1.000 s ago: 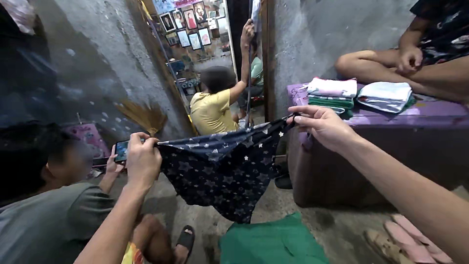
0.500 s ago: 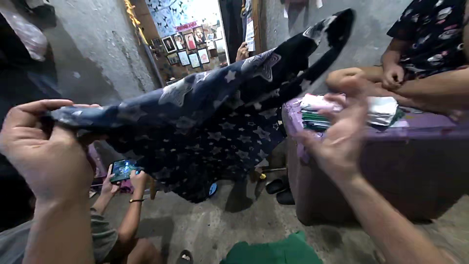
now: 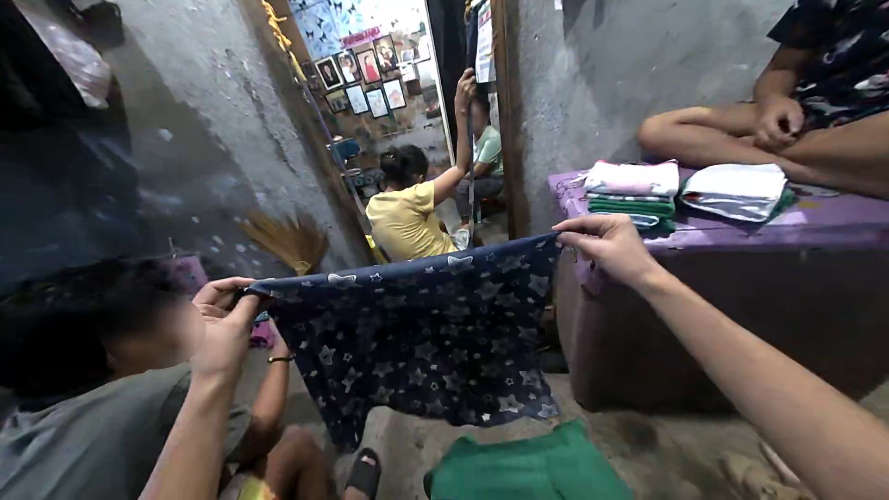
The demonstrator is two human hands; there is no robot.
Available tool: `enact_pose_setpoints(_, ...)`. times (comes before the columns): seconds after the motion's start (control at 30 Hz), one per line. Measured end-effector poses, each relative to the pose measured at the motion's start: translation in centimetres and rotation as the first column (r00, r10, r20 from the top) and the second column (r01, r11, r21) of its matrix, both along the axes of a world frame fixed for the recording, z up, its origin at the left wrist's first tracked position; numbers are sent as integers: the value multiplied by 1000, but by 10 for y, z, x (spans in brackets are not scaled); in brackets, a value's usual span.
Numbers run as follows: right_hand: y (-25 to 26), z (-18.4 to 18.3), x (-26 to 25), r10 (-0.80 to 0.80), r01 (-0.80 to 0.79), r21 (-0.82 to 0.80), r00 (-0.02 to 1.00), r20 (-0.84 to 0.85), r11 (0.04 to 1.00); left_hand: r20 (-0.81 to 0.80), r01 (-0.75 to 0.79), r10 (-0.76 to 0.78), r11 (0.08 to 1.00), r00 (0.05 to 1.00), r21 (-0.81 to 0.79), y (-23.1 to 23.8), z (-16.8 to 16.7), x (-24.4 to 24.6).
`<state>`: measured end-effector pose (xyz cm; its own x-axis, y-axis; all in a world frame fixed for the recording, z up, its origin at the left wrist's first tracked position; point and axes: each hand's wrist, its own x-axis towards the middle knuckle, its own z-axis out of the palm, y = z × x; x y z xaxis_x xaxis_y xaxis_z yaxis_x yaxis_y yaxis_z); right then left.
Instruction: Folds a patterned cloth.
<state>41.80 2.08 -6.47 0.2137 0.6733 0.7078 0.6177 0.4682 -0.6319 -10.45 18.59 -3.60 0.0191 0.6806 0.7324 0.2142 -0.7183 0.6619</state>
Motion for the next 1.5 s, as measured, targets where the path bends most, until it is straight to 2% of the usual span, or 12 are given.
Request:
enact_pose_setpoints(0.07,-5,-3,7,1,-3,-85,1000,-21,996,31,19,-17,999,999,-47,4,-15,0)
enact_pose_setpoints(0.23,-15,7,-4,19,-127,-321,948,-319,939,-62,92,-105,978,993,-189,8,-26,6)
enact_pose_setpoints(0.33,-22,35,1,40,-119,-269,958,-283,956,-56,167,-182,966,982,-199,-3,-5,14)
enact_pose_setpoints(0.47,-48,72,1,100,-105,-36,988,-121,994,-133,265,-254,961,958,77,-23,17,19)
enact_pose_setpoints(0.63,-39,50,12,-124,81,160,953,278,984,-267,174,-96,941,959,289,-21,1,27)
enact_pose_setpoints(0.8,-30,29,13,-229,198,167,955,189,966,-167,70,-29,967,986,244,-15,-11,29)
enact_pose_setpoints(0.93,-30,30,13,-208,196,127,975,84,972,-95,55,-59,998,994,-39,-22,-6,36)
enact_pose_setpoints(1.03,-37,39,9,-114,135,173,986,-123,976,109,200,-179,953,978,-228,-39,2,46)
enact_pose_setpoints(1.13,-45,41,2,27,23,159,953,-302,987,97,234,-219,953,971,-193,-50,0,52)
enact_pose_setpoints(1.27,-45,18,19,34,-24,68,989,-143,997,-163,108,-121,990,979,-88,-35,-24,46)
enact_pose_setpoints(1.4,-49,9,32,45,-30,82,982,-183,996,-170,88,-90,996,981,-19,-27,-33,42)
enact_pose_setpoints(1.5,-59,7,34,38,-38,64,999,-3,997,-181,99,-78,989,980,109,-38,-32,43)
